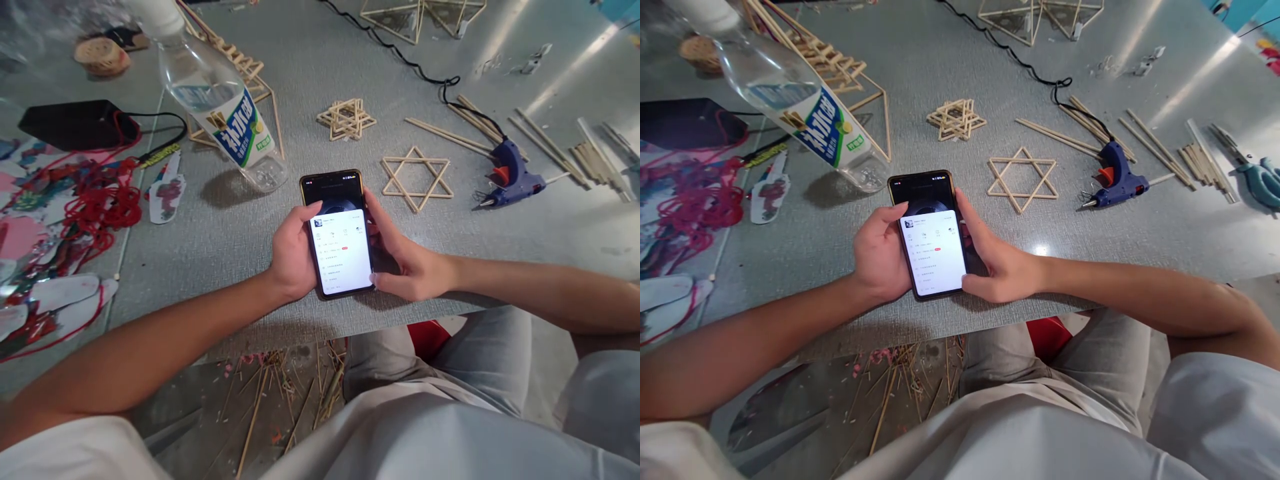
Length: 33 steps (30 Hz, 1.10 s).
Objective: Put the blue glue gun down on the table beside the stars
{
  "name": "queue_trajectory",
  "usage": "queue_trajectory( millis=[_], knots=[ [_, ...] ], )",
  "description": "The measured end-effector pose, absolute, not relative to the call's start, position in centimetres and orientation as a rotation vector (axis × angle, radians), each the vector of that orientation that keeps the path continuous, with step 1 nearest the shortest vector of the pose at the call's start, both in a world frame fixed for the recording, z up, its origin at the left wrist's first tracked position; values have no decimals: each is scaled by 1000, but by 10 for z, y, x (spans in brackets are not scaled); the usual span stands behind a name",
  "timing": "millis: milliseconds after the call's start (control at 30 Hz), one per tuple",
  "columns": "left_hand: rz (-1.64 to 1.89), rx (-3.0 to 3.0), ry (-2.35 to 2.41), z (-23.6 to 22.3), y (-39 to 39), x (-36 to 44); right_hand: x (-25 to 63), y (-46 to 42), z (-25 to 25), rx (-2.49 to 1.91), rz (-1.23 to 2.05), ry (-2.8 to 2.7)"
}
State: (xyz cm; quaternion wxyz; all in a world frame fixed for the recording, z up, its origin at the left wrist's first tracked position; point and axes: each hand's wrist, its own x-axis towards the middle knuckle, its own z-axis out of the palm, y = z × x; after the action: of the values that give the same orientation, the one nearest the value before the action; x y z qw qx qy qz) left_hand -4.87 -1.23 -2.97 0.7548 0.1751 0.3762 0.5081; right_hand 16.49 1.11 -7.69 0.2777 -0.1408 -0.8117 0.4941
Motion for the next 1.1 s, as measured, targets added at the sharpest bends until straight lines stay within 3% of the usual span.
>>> queue_trajectory(
  millis=[467, 1100],
  knots=[
    [1074, 521, 786, -39, -11, -54, 153, 4, -71, -585, 1559, -1864],
    [1078, 491, 837, -42, -9, -58, 152, 6, -72, -577, 1532, -1828]
  ],
)
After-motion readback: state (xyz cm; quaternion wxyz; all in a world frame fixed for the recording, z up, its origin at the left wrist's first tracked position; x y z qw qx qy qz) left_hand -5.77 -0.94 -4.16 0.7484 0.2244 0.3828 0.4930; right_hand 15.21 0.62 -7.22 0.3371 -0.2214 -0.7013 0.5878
